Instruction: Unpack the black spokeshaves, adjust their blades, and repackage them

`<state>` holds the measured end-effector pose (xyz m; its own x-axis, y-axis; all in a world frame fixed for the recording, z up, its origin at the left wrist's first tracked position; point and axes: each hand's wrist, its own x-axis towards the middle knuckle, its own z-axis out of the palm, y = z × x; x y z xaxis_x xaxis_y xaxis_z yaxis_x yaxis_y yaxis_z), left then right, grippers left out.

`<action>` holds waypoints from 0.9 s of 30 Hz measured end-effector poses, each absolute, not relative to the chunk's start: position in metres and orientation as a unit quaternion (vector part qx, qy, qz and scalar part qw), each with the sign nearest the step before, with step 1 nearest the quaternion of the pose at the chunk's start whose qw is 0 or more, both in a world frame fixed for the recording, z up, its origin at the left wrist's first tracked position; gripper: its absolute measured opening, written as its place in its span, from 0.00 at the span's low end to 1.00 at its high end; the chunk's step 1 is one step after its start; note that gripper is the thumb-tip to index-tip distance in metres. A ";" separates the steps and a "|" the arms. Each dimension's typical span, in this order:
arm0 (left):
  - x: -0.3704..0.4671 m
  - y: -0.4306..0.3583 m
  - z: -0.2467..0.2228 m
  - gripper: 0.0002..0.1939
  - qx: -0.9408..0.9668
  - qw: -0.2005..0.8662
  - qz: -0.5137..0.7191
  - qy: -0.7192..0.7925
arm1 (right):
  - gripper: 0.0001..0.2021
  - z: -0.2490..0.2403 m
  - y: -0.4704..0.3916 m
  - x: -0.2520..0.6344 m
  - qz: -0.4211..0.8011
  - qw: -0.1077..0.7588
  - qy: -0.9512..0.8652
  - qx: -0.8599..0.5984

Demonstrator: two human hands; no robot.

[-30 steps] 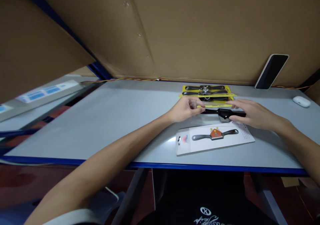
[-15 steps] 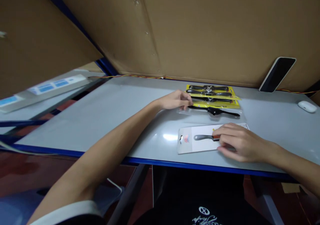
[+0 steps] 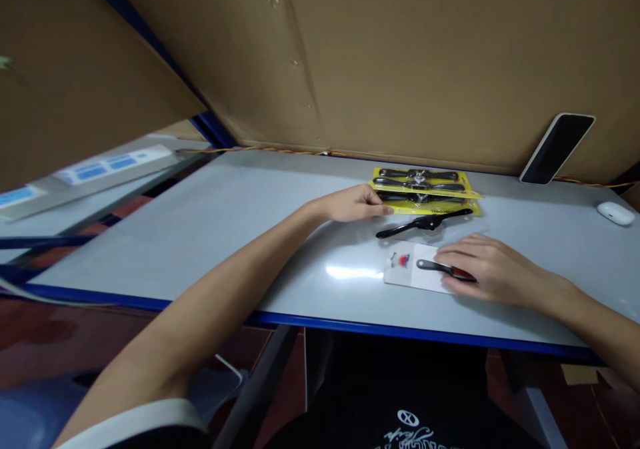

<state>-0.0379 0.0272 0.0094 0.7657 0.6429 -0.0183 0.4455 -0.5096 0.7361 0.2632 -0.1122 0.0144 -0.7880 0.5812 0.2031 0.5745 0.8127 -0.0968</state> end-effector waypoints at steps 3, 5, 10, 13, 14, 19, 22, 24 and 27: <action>-0.030 0.020 0.006 0.23 0.868 0.358 0.168 0.299 | 0.17 0.019 -0.110 0.266 0.014 0.083 -0.933 -0.350; -0.024 0.013 0.003 0.16 0.873 0.346 0.189 0.286 | 0.23 0.022 -0.108 0.270 0.045 0.051 -0.923 -0.378; -0.009 -0.004 -0.004 0.16 0.923 0.210 0.209 0.244 | 0.39 0.025 -0.099 0.283 0.160 0.016 -0.889 -0.429; -0.004 -0.012 -0.005 0.22 0.948 0.099 0.237 0.186 | 0.35 0.026 -0.095 0.285 0.195 0.007 -0.878 -0.437; -0.003 -0.015 -0.005 0.24 0.955 0.076 0.237 0.163 | 0.33 0.027 -0.094 0.286 0.204 0.000 -0.876 -0.438; 0.000 -0.027 0.002 0.26 0.975 0.090 0.174 0.107 | 0.30 0.040 -0.094 0.291 0.268 -0.043 -0.871 -0.409; 0.002 -0.035 0.007 0.28 0.975 0.130 0.147 0.103 | 0.32 0.048 -0.094 0.297 0.305 -0.075 -0.858 -0.407; 0.004 -0.039 0.010 0.27 0.975 0.156 0.128 0.099 | 0.33 0.052 -0.093 0.301 0.310 -0.089 -0.849 -0.420; 0.006 -0.042 0.014 0.25 0.970 0.192 0.112 0.098 | 0.31 0.053 -0.089 0.305 0.315 -0.081 -0.844 -0.426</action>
<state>0.0058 -0.0419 0.0137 0.9560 0.2324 0.1792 0.1466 -0.9071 0.3944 0.3046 -0.0888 0.0529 -0.6241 0.6685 -0.4044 0.7702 0.4392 -0.4626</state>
